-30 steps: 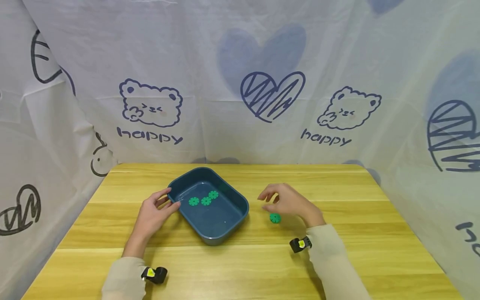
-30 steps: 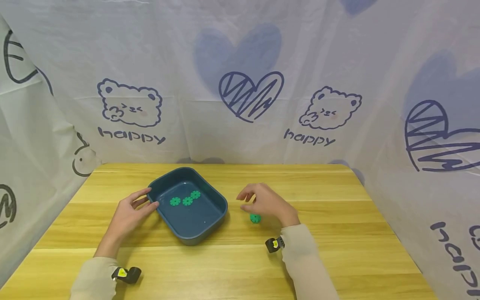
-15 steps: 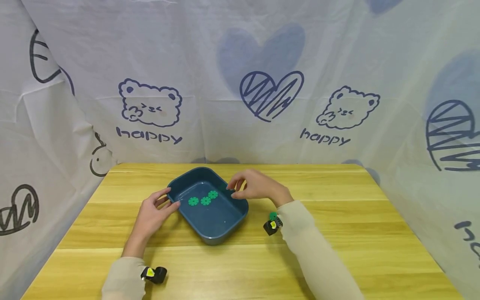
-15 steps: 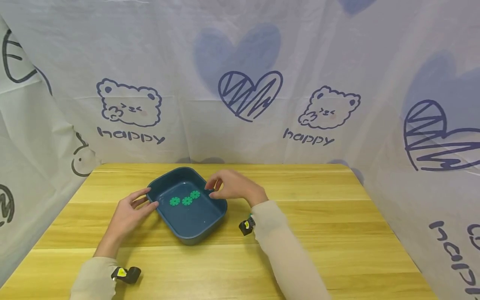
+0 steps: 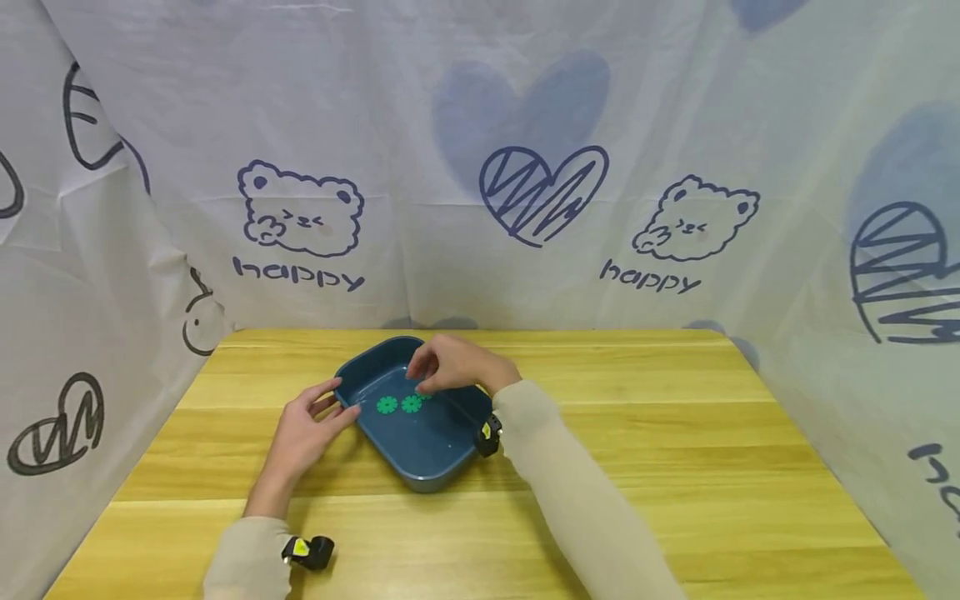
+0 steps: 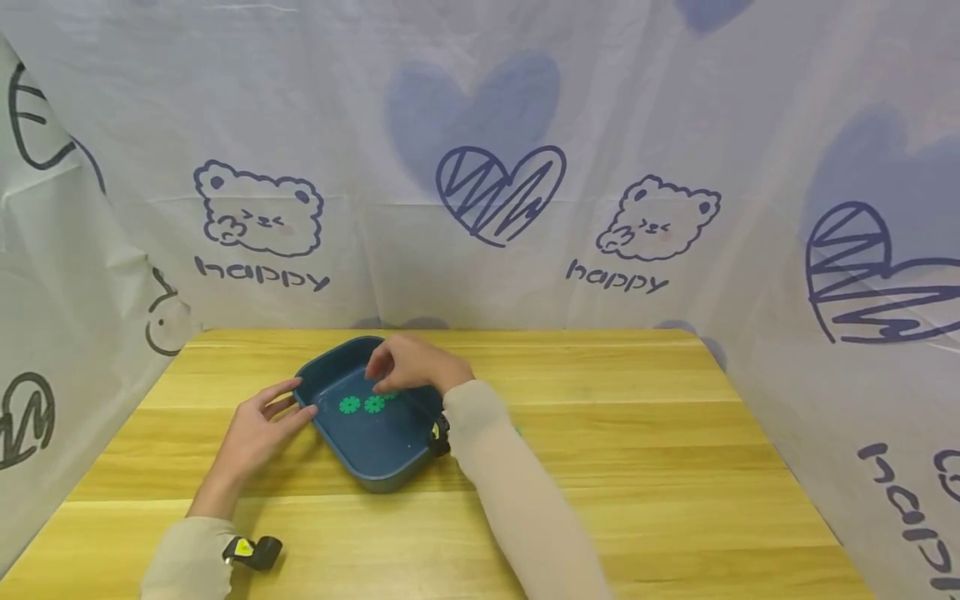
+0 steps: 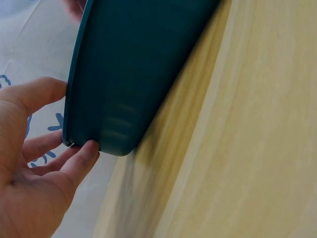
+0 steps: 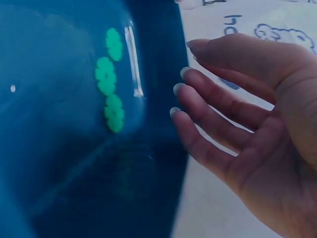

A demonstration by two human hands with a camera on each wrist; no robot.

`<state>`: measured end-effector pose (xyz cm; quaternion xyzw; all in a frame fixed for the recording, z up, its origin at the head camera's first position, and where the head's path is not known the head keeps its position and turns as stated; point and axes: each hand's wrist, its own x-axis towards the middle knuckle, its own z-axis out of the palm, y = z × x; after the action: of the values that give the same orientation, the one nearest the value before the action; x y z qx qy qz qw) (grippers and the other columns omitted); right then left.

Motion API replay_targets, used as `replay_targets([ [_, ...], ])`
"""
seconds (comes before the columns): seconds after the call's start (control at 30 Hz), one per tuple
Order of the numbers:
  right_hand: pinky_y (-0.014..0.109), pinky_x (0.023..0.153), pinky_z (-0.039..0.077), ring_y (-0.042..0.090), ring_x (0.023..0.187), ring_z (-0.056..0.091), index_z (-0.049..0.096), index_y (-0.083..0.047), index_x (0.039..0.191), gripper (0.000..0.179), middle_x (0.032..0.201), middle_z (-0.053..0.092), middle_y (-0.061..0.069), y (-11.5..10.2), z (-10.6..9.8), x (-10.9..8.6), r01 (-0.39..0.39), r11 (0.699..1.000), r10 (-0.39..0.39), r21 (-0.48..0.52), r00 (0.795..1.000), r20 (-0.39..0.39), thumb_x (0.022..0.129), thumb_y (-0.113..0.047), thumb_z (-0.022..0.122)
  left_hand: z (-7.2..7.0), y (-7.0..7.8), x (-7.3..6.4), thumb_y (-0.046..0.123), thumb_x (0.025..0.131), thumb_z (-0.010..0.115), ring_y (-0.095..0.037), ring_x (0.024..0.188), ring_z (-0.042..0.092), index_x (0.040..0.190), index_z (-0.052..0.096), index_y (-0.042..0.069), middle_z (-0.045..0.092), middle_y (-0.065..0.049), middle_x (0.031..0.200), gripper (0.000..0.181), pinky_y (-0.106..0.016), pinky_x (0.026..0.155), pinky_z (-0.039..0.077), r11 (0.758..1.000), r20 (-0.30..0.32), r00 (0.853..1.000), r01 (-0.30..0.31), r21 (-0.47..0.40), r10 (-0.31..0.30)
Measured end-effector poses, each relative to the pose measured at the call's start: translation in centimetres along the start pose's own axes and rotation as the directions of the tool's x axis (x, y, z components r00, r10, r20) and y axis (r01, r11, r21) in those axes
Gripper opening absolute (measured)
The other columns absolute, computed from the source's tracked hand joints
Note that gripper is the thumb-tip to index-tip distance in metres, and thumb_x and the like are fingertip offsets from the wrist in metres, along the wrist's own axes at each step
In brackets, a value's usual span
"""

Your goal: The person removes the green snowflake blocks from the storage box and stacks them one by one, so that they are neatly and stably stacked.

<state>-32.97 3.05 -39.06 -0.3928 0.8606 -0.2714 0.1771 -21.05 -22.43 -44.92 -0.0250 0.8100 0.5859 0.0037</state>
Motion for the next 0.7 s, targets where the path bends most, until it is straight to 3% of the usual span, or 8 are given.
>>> replay_targets([
  [0.33,0.017,0.082,0.059,0.012,0.09,0.067,0.077,-0.006,0.115,0.026,0.109,0.077,0.006,0.0,1.7,3.1,-0.028,0.998,0.03,0.062,0.999,-0.035,0.091,-0.015,0.08,-0.1,0.0,0.0,0.023,0.098,0.073,-0.04,0.149,0.043,0.157,0.039,0.001,0.027,-0.023,0.168,0.072,-0.025,0.108,0.052,1.0,0.003,1.0,-0.004,-0.007,0.004],
  [0.7,0.014,0.078,0.057,0.009,0.086,0.065,0.078,-0.004,0.115,0.028,0.107,0.078,0.006,-0.4,3.9,5.5,-0.041,0.997,0.044,0.062,0.998,-0.044,0.089,-0.014,0.081,-0.2,0.2,0.0,0.021,0.099,0.071,-0.041,0.149,0.042,0.156,0.04,0.0,0.025,-0.024,0.168,0.068,-0.022,0.108,0.052,1.0,0.009,1.0,-0.007,-0.017,0.007],
])
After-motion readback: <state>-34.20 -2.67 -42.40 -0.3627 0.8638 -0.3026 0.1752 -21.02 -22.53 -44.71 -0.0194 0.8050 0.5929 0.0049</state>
